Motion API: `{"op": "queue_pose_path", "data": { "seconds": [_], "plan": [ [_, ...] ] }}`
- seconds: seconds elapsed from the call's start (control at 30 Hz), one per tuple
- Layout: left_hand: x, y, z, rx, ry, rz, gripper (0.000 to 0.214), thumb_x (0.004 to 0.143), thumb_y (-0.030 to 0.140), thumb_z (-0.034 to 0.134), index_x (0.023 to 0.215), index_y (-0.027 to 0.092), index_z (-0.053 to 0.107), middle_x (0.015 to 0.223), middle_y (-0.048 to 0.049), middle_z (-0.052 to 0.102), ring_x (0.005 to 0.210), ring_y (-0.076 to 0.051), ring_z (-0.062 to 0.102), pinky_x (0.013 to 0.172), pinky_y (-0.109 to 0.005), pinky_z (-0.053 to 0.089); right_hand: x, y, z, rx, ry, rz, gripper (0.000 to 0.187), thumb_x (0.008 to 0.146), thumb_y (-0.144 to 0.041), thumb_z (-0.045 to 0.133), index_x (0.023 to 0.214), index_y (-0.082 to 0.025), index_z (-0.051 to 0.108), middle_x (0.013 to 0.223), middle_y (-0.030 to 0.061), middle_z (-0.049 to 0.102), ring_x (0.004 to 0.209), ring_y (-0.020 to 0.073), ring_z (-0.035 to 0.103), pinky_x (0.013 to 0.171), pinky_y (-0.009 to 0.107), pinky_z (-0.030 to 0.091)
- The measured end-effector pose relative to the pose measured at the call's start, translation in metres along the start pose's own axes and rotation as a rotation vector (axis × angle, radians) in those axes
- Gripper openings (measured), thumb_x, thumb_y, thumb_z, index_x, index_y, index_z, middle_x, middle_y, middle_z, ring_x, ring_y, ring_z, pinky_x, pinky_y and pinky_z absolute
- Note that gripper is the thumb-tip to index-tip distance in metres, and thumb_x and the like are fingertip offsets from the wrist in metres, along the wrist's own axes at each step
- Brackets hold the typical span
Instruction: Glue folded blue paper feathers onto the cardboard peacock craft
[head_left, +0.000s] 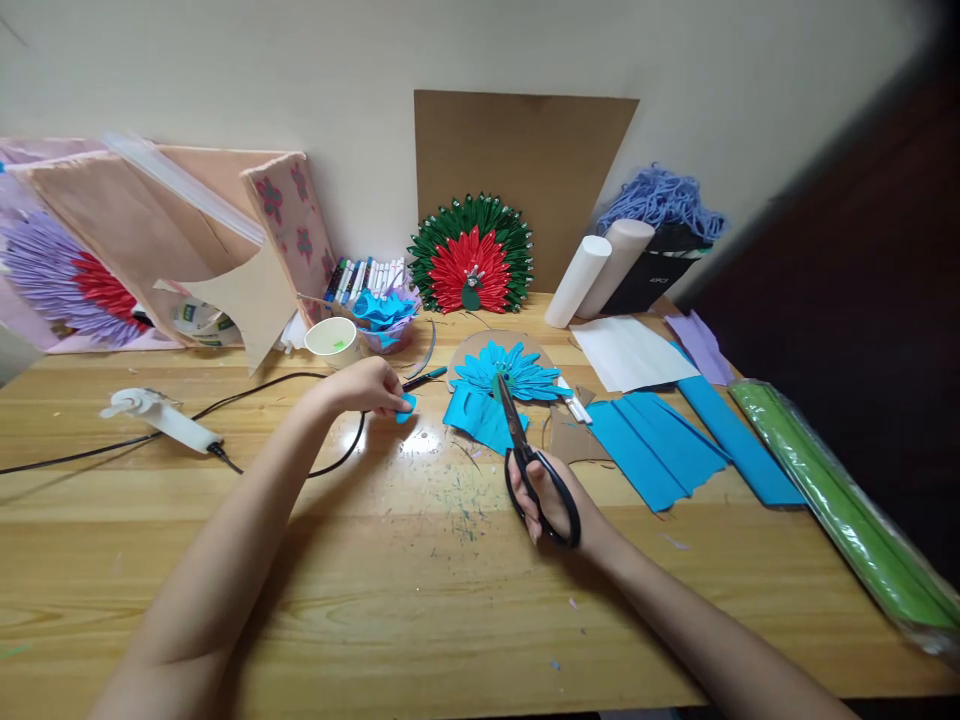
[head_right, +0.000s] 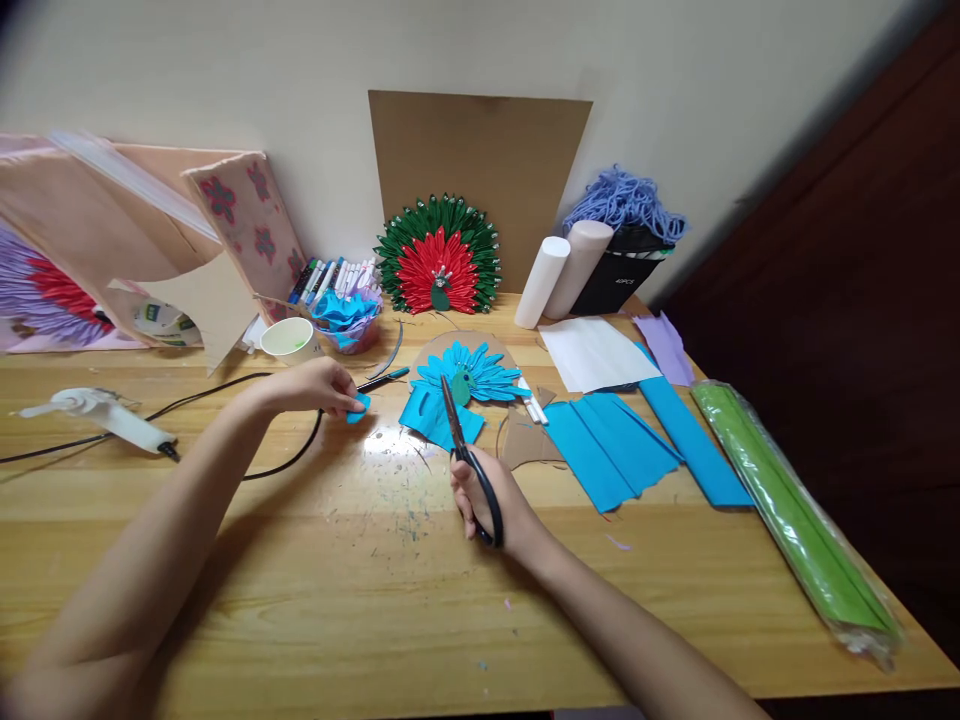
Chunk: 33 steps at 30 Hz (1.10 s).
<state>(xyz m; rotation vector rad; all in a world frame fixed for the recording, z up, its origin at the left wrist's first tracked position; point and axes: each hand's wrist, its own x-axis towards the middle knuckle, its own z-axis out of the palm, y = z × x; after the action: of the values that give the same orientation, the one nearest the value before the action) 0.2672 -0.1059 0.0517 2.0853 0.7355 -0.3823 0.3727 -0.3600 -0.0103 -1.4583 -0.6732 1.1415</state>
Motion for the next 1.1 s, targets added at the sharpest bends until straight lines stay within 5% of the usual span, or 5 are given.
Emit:
{"op": "queue_pose_path", "data": {
  "seconds": [0.27,0.5,0.73,0.9,1.1],
  "plan": [
    [0.01,0.02,0.043,0.36,0.571,0.078,0.042,0.078,0.051,0.05,0.059,0.015,0.059,0.062,-0.0088,0.06,0.057,-0.017,0.052,0.052,-0.027,0.027,0.001,0.002,-0.009,0.087,0.035,-0.06,0.065,0.058,-0.082,0.047,0.068,-0.018,0.044,0.039,-0.0095,0.039,0.026,0.0051,0.038,0.026,0.015,0.033],
    [0.018,0.026,0.087,0.228,0.39,0.214,0.043,0.071,0.056,0.058,0.057,0.017,0.05,0.056,-0.0015,0.052,0.051,-0.013,0.043,0.05,-0.026,0.024,0.004,0.009,-0.017,0.088,0.066,-0.143,0.058,0.068,-0.077,0.045,0.072,-0.018,0.045,0.041,-0.0091,0.04,0.027,0.0058,0.041,0.028,0.015,0.035],
    [0.01,0.034,0.077,0.09,0.36,0.375,0.025,0.074,0.037,0.057,0.063,0.016,0.049,0.062,0.0014,0.05,0.058,-0.012,0.044,0.054,-0.024,0.029,0.007,-0.004,-0.022,0.061,0.222,-0.218,0.042,0.078,-0.06,0.051,0.074,-0.019,0.046,0.044,-0.009,0.041,0.031,0.0057,0.04,0.03,0.016,0.035],
    [-0.015,0.053,0.063,-0.12,0.072,0.56,0.01,0.078,0.025,0.048,0.076,0.016,0.051,0.074,0.0019,0.05,0.067,-0.011,0.046,0.061,-0.023,0.036,0.01,-0.016,-0.033,0.009,0.385,-0.439,0.032,0.068,-0.036,0.073,0.08,-0.02,0.047,0.07,-0.0026,0.061,0.044,0.0069,0.052,0.044,0.02,0.044],
    [-0.029,0.06,0.06,-0.101,-0.294,0.585,0.01,0.075,0.025,0.05,0.072,0.016,0.048,0.066,0.0038,0.041,0.061,-0.009,0.039,0.055,-0.021,0.032,0.01,-0.021,-0.036,0.021,0.203,-0.458,0.036,0.06,-0.033,0.078,0.074,-0.02,0.046,0.082,0.0032,0.066,0.07,0.0157,0.062,0.06,0.027,0.048]
  ]
}}
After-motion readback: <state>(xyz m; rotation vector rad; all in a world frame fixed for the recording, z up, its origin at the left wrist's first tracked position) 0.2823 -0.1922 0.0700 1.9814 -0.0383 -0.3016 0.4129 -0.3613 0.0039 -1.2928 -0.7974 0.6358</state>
